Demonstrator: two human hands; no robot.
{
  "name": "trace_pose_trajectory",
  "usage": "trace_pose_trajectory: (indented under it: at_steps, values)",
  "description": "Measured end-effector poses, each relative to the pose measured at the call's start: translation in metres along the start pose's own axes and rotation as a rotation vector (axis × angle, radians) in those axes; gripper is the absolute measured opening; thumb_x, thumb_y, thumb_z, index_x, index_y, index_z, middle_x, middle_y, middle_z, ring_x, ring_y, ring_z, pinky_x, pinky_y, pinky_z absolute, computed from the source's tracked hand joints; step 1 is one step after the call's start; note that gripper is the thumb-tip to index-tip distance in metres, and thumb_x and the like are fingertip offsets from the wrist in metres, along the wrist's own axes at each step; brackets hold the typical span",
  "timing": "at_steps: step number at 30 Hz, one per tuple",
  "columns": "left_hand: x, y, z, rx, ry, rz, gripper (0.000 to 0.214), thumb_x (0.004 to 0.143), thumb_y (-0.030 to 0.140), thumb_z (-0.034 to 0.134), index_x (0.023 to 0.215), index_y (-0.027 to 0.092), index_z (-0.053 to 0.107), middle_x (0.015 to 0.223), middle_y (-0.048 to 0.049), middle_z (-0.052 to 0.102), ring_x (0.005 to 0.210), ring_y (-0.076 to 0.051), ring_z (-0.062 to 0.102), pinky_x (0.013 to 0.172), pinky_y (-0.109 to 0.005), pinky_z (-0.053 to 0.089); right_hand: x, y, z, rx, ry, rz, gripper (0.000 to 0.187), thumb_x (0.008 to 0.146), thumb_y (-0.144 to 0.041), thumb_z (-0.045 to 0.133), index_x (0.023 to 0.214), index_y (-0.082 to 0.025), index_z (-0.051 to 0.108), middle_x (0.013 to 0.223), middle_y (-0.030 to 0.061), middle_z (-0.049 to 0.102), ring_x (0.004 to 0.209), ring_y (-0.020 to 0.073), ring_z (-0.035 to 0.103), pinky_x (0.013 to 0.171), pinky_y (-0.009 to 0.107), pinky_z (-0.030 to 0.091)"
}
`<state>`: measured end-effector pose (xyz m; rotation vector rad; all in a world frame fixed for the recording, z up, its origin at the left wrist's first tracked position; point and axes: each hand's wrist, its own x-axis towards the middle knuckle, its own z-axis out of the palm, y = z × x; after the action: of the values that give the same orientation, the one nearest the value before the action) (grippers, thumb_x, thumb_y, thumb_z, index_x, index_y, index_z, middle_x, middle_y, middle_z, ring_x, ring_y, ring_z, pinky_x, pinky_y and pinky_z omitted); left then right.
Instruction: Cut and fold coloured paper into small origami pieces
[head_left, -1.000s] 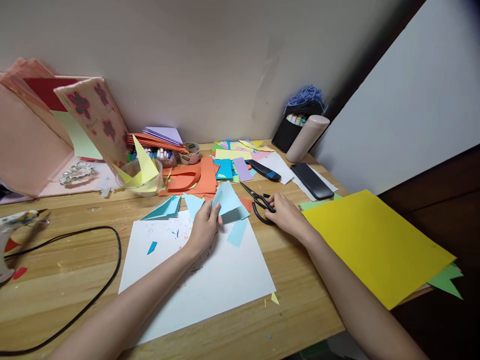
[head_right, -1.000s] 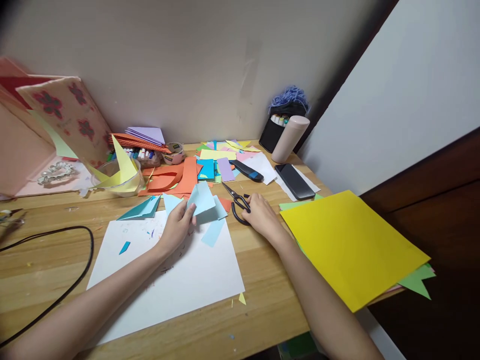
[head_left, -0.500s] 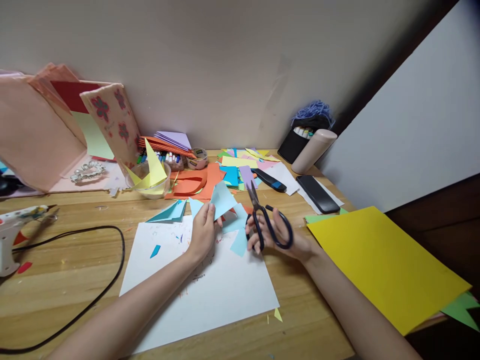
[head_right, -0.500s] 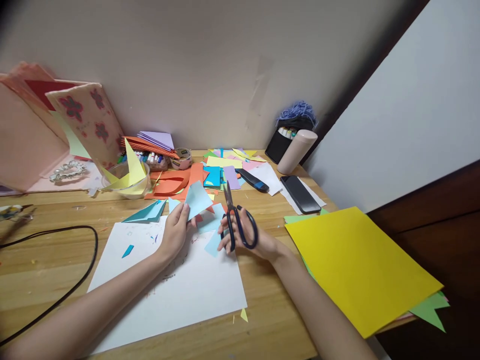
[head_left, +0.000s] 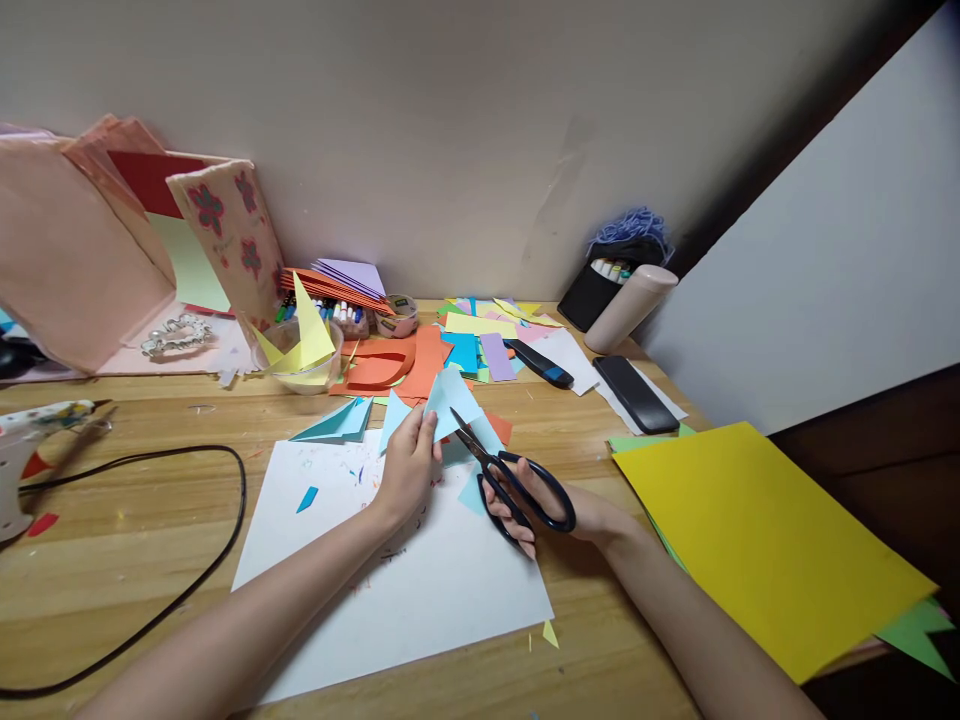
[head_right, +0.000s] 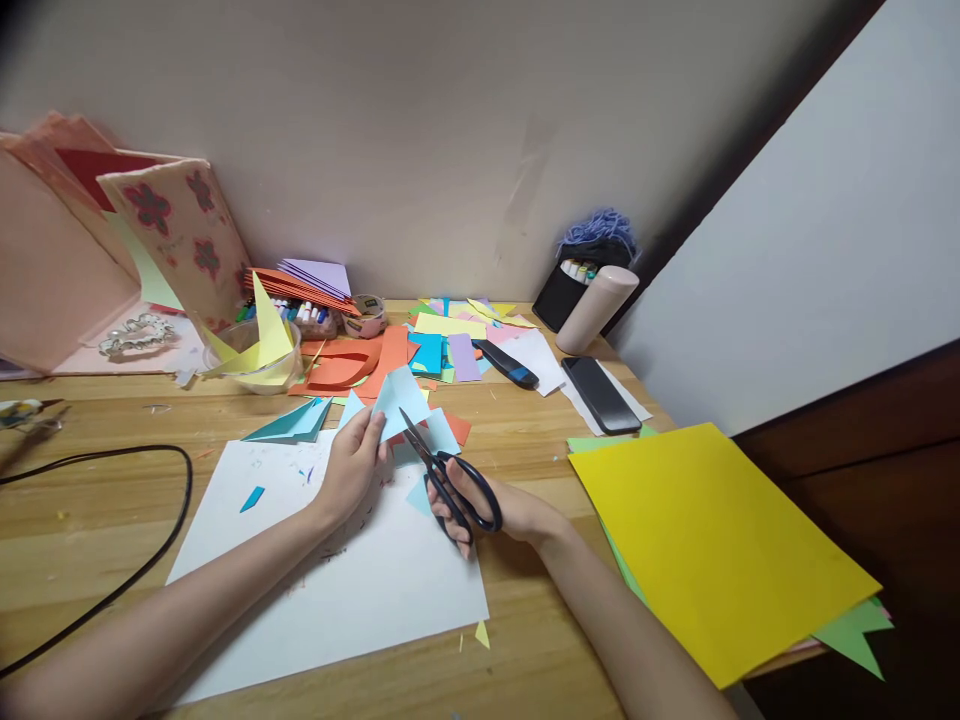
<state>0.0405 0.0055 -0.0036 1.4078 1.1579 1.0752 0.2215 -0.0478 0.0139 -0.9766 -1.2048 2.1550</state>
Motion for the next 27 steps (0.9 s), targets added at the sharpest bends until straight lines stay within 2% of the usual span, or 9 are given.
trace_pose_trajectory:
  at_steps: [15, 27]
  values:
    - [-0.0024, 0.0018, 0.0006, 0.019, -0.001, 0.001, 0.033, 0.089, 0.040, 0.035, 0.063, 0.020, 0.036, 0.049, 0.0057, 0.039, 0.043, -0.010, 0.040, 0.047, -0.022, 0.034, 0.0003, 0.0043, -0.0041, 0.026, 0.012, -0.024, 0.055, 0.076, -0.069, 0.035, 0.090, -0.017, 0.046, 0.071, -0.0026, 0.040, 0.046, 0.0038, 0.040, 0.044, 0.019, 0.045]
    - [-0.0025, 0.0006, 0.0011, 0.028, 0.017, 0.002, 0.033, 0.089, 0.042, 0.034, 0.064, 0.020, 0.036, 0.050, 0.0060, 0.039, 0.043, -0.010, 0.042, 0.046, -0.021, 0.035, 0.0006, 0.0052, -0.0042, 0.023, 0.014, -0.034, 0.057, 0.075, -0.070, 0.036, 0.090, -0.016, 0.046, 0.070, -0.0031, 0.040, 0.045, 0.0035, 0.040, 0.042, 0.019, 0.045]
